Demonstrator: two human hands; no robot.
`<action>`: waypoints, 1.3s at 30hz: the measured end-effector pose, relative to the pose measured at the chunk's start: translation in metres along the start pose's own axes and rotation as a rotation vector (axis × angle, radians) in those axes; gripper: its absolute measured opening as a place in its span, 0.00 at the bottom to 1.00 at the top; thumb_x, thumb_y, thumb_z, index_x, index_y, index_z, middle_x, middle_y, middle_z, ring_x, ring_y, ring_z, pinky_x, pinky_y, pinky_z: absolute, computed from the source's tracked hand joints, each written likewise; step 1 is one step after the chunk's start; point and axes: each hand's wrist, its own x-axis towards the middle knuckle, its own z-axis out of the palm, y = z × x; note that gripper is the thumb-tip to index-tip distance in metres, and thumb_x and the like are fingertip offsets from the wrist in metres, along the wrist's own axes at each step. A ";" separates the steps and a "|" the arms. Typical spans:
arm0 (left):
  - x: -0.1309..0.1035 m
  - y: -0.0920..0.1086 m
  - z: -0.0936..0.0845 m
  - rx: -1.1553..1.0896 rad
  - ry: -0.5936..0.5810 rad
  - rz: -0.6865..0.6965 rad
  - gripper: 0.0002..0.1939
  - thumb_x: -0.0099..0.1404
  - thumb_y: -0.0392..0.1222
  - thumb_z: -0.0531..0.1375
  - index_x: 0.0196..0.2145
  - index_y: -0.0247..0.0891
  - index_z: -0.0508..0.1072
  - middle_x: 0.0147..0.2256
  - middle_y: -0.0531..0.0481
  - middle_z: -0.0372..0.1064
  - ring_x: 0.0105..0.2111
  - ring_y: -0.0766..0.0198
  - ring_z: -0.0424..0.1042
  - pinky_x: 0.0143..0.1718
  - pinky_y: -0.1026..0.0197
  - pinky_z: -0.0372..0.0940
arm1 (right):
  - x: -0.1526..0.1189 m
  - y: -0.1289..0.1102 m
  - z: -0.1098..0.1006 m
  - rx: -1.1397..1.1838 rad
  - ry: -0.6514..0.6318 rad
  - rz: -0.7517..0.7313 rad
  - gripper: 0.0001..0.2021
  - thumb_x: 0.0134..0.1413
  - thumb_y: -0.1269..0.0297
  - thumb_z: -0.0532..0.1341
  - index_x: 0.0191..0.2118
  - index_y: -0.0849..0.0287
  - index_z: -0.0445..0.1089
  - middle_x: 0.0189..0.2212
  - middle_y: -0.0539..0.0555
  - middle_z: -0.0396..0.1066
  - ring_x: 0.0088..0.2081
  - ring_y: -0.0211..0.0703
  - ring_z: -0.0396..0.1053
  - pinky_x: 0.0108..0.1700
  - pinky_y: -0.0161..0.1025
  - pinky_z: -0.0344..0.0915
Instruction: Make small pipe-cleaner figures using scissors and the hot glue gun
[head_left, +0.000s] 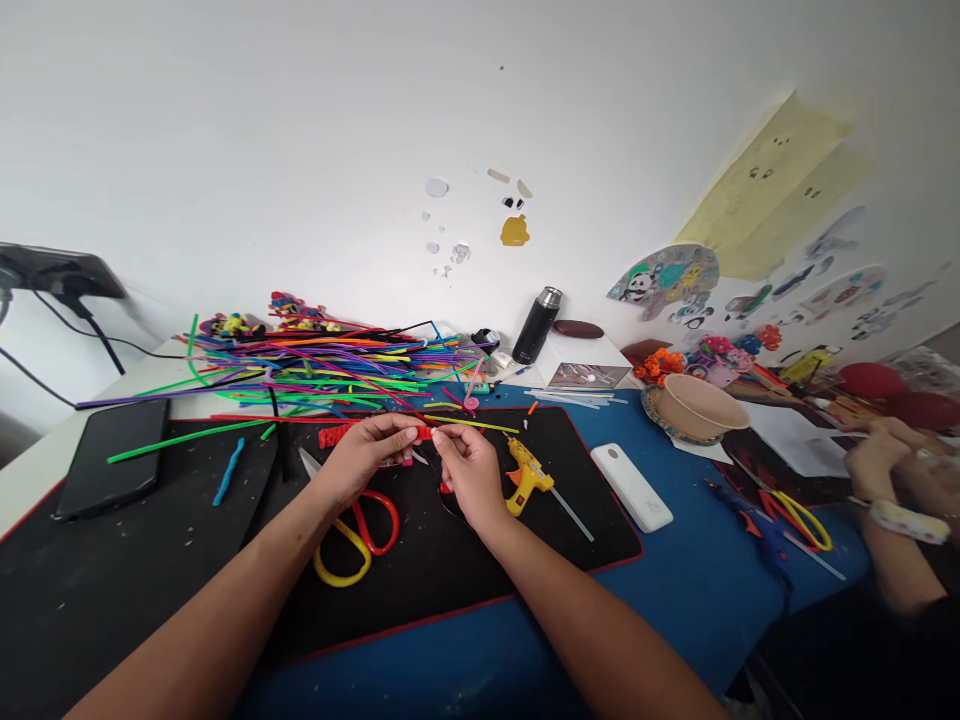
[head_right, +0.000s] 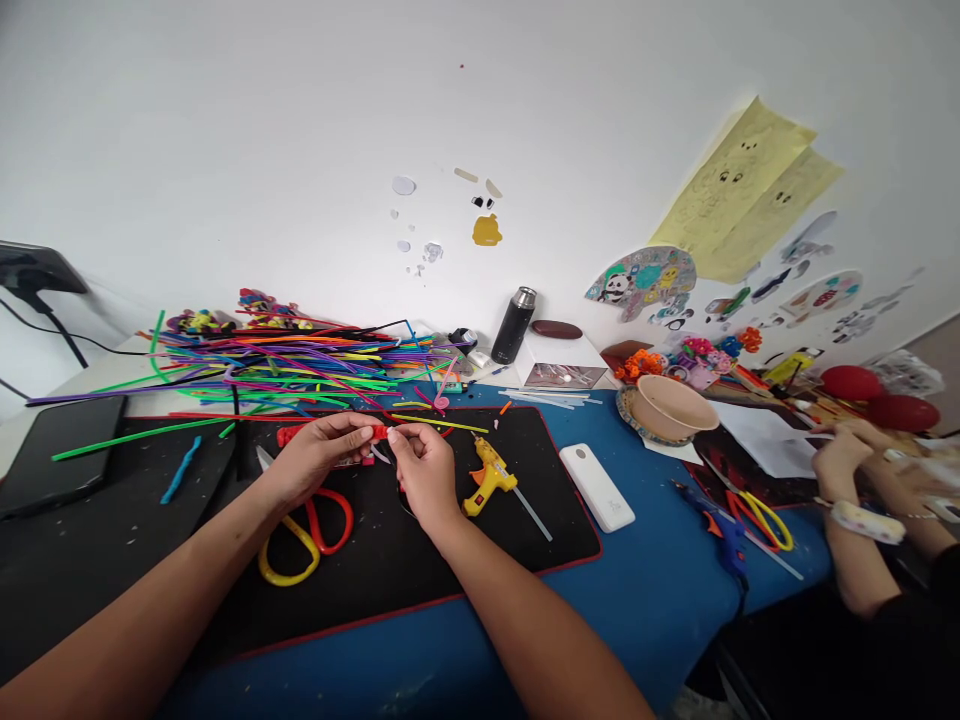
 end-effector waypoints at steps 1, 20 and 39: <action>0.000 0.001 0.000 0.007 -0.002 0.000 0.21 0.51 0.55 0.78 0.37 0.40 0.85 0.34 0.48 0.78 0.30 0.65 0.72 0.33 0.63 0.69 | 0.000 0.000 0.000 -0.002 0.002 -0.001 0.17 0.58 0.48 0.67 0.40 0.60 0.75 0.15 0.41 0.61 0.15 0.32 0.53 0.18 0.31 0.52; -0.001 0.004 0.004 0.139 -0.014 0.097 0.19 0.53 0.55 0.76 0.34 0.39 0.81 0.33 0.50 0.75 0.30 0.64 0.69 0.32 0.63 0.66 | -0.002 0.000 0.000 -0.023 -0.009 0.003 0.18 0.58 0.46 0.66 0.39 0.59 0.74 0.15 0.41 0.61 0.15 0.32 0.53 0.18 0.31 0.52; -0.002 0.008 0.006 0.272 -0.018 0.134 0.22 0.55 0.60 0.73 0.33 0.39 0.79 0.32 0.49 0.74 0.29 0.62 0.69 0.32 0.61 0.66 | -0.002 0.002 0.000 -0.019 0.002 0.021 0.18 0.57 0.47 0.67 0.39 0.59 0.74 0.14 0.41 0.61 0.15 0.32 0.53 0.17 0.31 0.52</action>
